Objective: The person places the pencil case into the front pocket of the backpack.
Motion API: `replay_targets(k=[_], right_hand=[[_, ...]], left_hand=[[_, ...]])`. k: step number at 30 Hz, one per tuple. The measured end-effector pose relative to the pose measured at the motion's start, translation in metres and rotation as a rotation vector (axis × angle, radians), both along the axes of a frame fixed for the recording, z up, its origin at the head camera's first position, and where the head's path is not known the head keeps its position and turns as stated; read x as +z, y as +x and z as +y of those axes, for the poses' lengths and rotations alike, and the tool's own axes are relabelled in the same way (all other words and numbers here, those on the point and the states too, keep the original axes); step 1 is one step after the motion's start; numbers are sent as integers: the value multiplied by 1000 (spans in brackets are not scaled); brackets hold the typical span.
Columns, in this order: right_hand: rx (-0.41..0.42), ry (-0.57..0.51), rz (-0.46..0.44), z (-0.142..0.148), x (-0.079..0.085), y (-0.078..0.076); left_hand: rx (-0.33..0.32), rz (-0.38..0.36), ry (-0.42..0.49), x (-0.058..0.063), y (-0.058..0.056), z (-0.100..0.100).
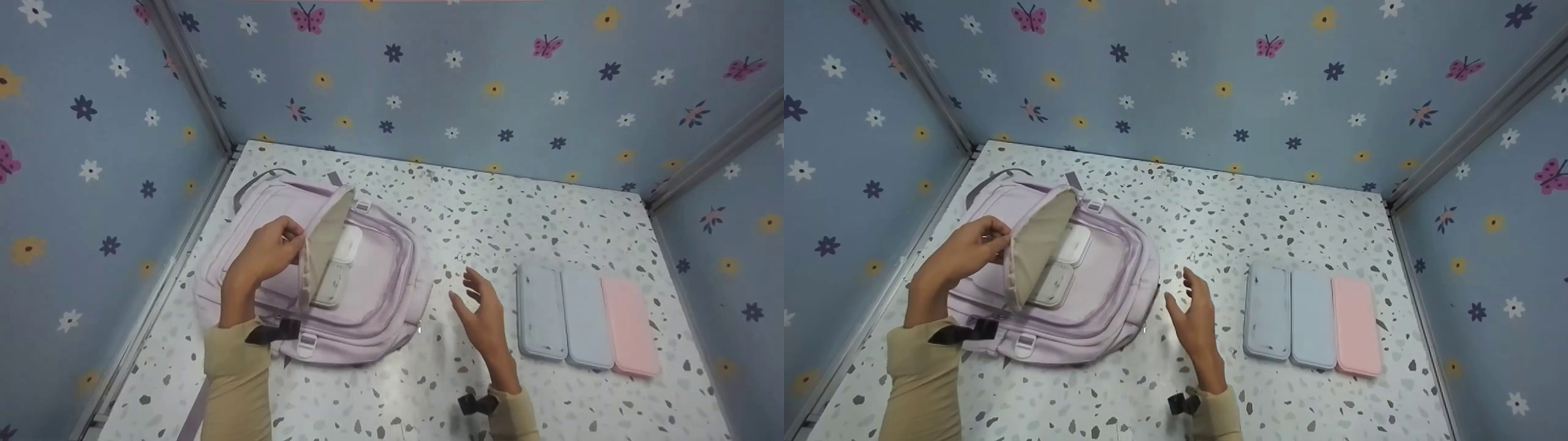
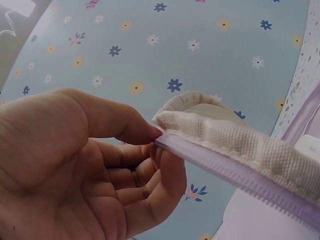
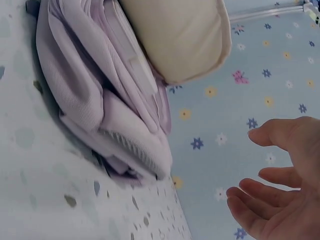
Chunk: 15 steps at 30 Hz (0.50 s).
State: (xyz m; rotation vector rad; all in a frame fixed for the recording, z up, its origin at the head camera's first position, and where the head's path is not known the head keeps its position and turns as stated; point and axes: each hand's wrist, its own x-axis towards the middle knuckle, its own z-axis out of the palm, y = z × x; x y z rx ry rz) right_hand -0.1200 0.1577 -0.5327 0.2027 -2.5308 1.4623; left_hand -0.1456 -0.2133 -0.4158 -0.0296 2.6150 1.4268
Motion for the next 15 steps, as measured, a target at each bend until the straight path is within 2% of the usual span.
replay_targets(k=[7, 15], right_hand=[[-112, -36, -16, 24, -6, 7], [-215, -21, 20, 44, -19, 18]], left_hand=[[-4, 3, 1, -1, 2, -2], [-25, 24, 16, -2, 1, -2]])
